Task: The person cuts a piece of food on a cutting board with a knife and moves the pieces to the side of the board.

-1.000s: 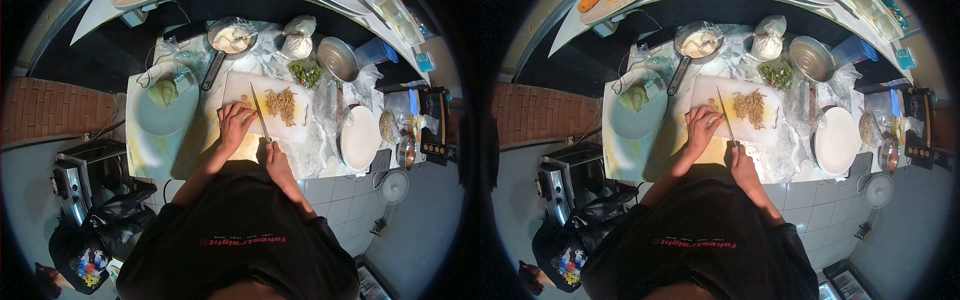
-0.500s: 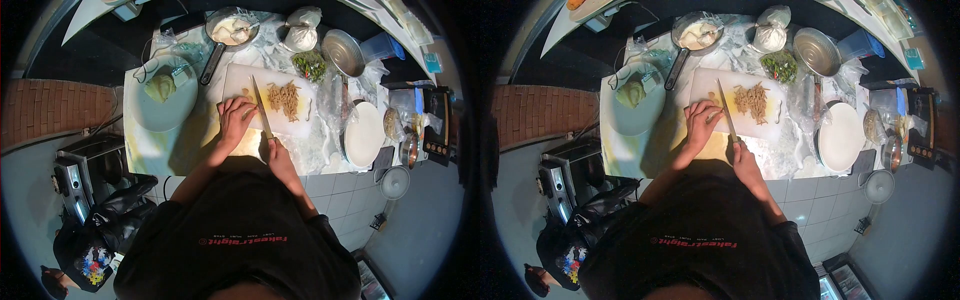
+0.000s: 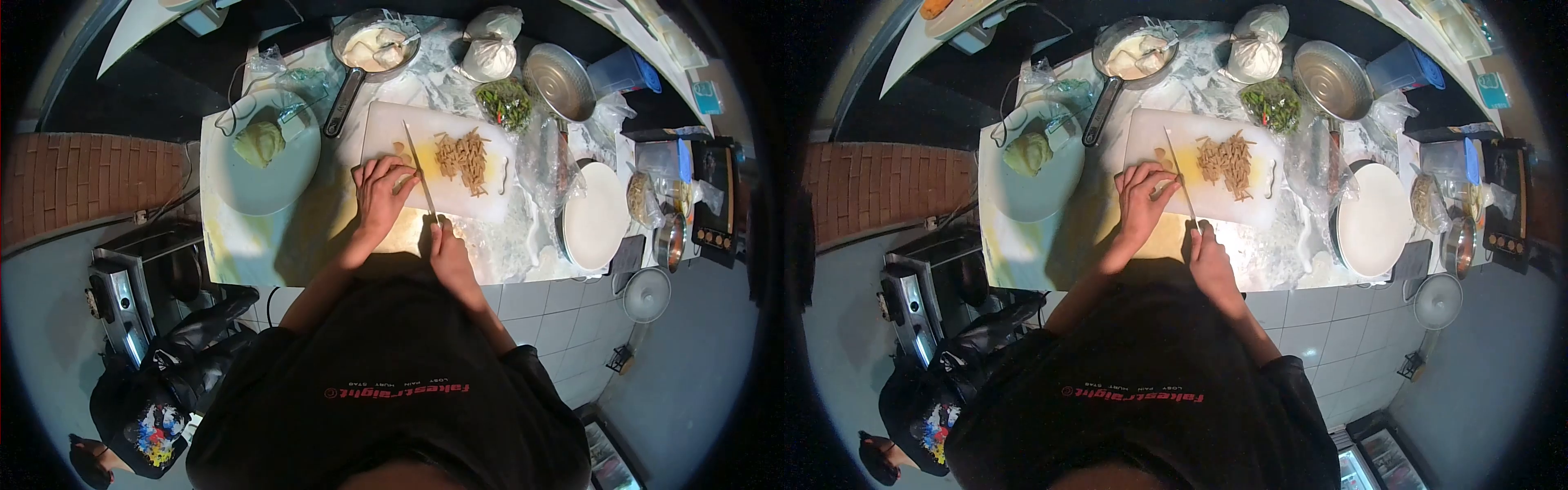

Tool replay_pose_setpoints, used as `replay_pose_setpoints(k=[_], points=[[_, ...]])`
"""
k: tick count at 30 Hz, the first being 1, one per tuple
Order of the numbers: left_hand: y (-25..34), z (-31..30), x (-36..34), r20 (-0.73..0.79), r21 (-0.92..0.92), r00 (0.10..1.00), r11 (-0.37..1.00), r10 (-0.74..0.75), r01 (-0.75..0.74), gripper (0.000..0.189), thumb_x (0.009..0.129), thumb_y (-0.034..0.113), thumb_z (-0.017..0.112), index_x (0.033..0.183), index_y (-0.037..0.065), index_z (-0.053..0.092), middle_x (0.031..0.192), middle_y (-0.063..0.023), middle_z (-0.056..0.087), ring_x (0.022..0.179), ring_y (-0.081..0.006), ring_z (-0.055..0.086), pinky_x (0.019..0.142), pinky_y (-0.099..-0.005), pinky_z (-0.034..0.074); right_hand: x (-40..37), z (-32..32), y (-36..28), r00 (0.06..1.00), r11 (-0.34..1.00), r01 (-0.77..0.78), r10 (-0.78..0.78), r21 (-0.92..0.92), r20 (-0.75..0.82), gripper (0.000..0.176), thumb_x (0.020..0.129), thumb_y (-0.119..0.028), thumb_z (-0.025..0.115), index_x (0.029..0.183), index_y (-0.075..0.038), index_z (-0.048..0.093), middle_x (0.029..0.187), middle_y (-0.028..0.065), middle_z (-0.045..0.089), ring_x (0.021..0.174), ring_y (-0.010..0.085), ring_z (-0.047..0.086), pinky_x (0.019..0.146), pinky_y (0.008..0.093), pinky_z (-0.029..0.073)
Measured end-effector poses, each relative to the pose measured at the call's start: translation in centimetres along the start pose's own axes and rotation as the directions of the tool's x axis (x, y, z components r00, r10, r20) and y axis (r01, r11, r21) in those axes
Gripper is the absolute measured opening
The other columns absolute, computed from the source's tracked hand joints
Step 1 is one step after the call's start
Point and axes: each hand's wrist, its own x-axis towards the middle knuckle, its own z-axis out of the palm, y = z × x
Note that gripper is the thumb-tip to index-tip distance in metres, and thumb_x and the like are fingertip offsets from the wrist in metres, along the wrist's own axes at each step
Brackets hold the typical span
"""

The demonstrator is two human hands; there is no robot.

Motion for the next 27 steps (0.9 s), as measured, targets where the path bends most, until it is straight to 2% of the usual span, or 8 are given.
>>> replay_pose_setpoints(k=[5,9,15,18,19,20,21,27], points=[[0.2,-0.1,-0.2,-0.024,0.023,1.0,1.0,0.001,0.0,0.019,0.076,0.019,0.079,0.094,0.016,0.073,0.1,0.0025,0.062,0.096,-0.0186,0.055,0.088,-0.0361,0.034,0.3,0.4,-0.4,0.99,0.916,0.003,-0.06,-0.402,-0.128,0.037,0.106,-0.036,0.04,0.117,-0.001,0.047,0.065,0.0259,0.064,0.064,0.0473,0.066,0.055,0.0554,0.053],[0.1,0.0,-0.2,-0.055,0.049,0.998,0.999,-0.018,0.021,0.021,0.075,0.018,0.08,0.094,0.016,0.071,0.103,0.0023,0.061,0.097,-0.0194,0.054,0.089,-0.037,0.034,0.8,-0.7,-0.9,0.985,0.901,0.067,-0.129,-0.429,-0.117,0.036,0.106,-0.036,0.041,0.115,-0.002,0.048,0.062,0.0244,0.064,0.061,0.0454,0.066,0.053,0.0533,0.053],[0.2,-0.5,-0.5,-0.063,0.059,0.998,0.998,-0.032,0.036,0.02,0.075,0.018,0.08,0.093,0.017,0.071,0.1,0.0021,0.059,0.097,-0.0198,0.054,0.088,-0.0367,0.035,1.3,-1.6,-0.6,0.985,0.967,0.122,-0.146,-0.226,-0.093,0.033,0.106,-0.035,0.042,0.104,-0.003,0.048,0.068,0.0309,0.062,0.062,0.0532,0.06,0.053,0.0575,0.049],[-0.1,-0.9,-0.8,-0.074,0.068,0.997,0.998,0.003,0.002,0.02,0.075,0.018,0.08,0.092,0.017,0.071,0.099,0.0022,0.059,0.097,-0.0202,0.054,0.088,-0.0368,0.035,2.4,-2.1,0.8,0.947,0.951,0.306,-0.298,0.054,-0.116,0.036,0.106,-0.042,0.041,0.099,-0.008,0.049,0.061,0.018,0.062,0.044,0.0344,0.058,0.04,0.0414,0.043],[-0.2,-1.1,-0.9,-0.078,0.068,0.997,0.998,0.005,0.0,0.02,0.075,0.018,0.08,0.092,0.017,0.071,0.099,0.0022,0.059,0.097,-0.0202,0.054,0.088,-0.0368,0.035,2.7,-3.0,0.3,0.98,0.922,0.027,-0.1,0.386,0.17,0.038,0.107,-0.045,0.04,0.094,-0.01,0.048,0.06,0.0096,0.054,0.04,0.0237,0.045,0.037,0.0335,0.035],[-0.3,-1.2,-1.1,-0.067,0.072,0.998,0.997,0.009,-0.004,0.02,0.075,0.019,0.08,0.092,0.017,0.071,0.1,0.0021,0.059,0.097,-0.0205,0.054,0.088,-0.0372,0.036,2.7,-3.8,-0.3,0.873,0.751,-0.324,0.003,0.575,0.487,0.04,0.107,-0.047,0.039,0.088,-0.012,0.046,0.058,0.0013,0.046,0.036,0.0129,0.033,0.034,0.0256,0.026],[-0.3,-1.4,-1.2,-0.055,0.077,0.998,0.997,0.013,-0.009,0.02,0.075,0.019,0.08,0.092,0.017,0.072,0.1,0.002,0.059,0.098,-0.0208,0.053,0.088,-0.0375,0.036,2.4,-4.2,-1.2,0.814,0.625,-0.459,0.012,0.631,0.581,0.042,0.105,-0.054,0.038,0.086,-0.017,0.043,0.059,-0.008,0.031,0.043,0.0004,0.02,0.035,0.0187,0.014],[-0.6,-2.0,-1.3,-0.065,0.058,0.998,0.998,-0.006,0.009,0.021,0.075,0.02,0.081,0.093,0.016,0.072,0.101,0.0009,0.059,0.102,-0.0212,0.053,0.089,-0.0383,0.036,3.5,-4.1,-1.1,0.708,0.398,-0.599,-0.143,0.695,0.692,0.045,0.103,-0.06,0.039,0.087,-0.018,0.042,0.059,-0.0077,0.031,0.042,0.0017,0.022,0.035,0.0201,0.015]])
